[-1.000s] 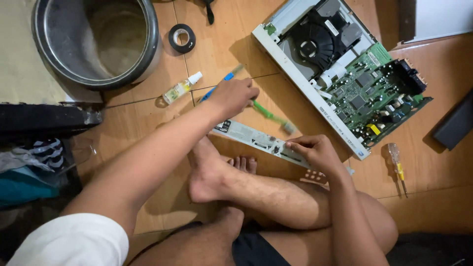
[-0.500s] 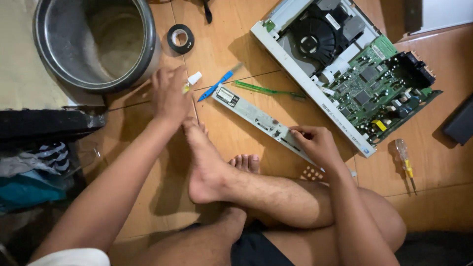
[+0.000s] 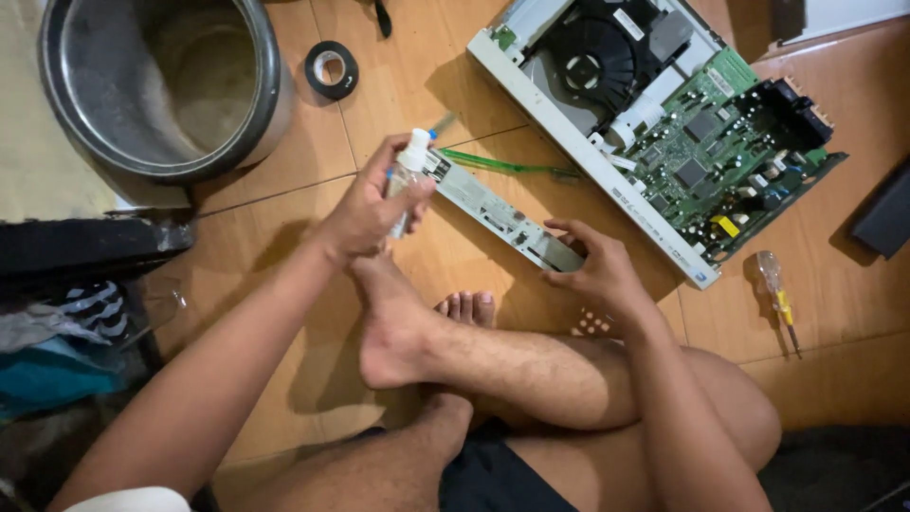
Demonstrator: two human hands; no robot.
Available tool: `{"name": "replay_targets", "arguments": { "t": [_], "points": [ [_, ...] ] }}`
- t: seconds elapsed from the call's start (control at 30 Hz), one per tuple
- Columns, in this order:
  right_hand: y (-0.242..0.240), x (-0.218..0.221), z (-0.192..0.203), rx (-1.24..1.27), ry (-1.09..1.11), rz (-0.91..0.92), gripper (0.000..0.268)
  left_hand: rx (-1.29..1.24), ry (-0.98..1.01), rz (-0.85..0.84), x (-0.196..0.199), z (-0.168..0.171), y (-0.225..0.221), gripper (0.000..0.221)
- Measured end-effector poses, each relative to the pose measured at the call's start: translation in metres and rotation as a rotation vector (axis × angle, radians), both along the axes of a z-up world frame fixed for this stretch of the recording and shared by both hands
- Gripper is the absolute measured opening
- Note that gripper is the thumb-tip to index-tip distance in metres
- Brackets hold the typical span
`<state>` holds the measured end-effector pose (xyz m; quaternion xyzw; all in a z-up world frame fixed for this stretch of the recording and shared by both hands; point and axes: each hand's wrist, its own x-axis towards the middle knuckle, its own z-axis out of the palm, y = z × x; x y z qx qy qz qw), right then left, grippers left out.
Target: Cleaning and polishing a metal top cover or internal frame of an electronic device using a brush, cloth, and a small tool.
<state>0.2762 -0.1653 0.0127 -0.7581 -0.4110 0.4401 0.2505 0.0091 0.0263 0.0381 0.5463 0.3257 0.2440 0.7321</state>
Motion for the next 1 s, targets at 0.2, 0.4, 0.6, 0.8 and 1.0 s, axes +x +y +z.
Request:
{"name": "replay_targets", "arguments": {
  "t": [0.2,0.4,0.6,0.8,1.0],
  "points": [
    [-0.001,0.000,-0.017,0.148,-0.188,0.053,0.064,0.054,0.201,-0.113,0.017,0.023,-0.026,0.076],
    [0.003,-0.011,-0.022,0.198,-0.305,0.042,0.057,0.473,0.736,-0.378,0.037,0.018,-0.036,0.078],
    [0.009,-0.004,-0.044,0.261,-0.435,0.161,0.060,0.540,0.872,-0.461,0.055,-0.009,-0.038,0.072],
    [0.001,0.000,-0.020,0.260,-0.335,0.114,0.069,0.552,1.084,-0.484,0.066,-0.016,-0.037,0.069],
    [-0.018,0.010,0.028,0.128,-0.247,-0.008,0.066,0.653,1.059,-0.414,0.065,-0.019,-0.048,0.065]
  ]
}}
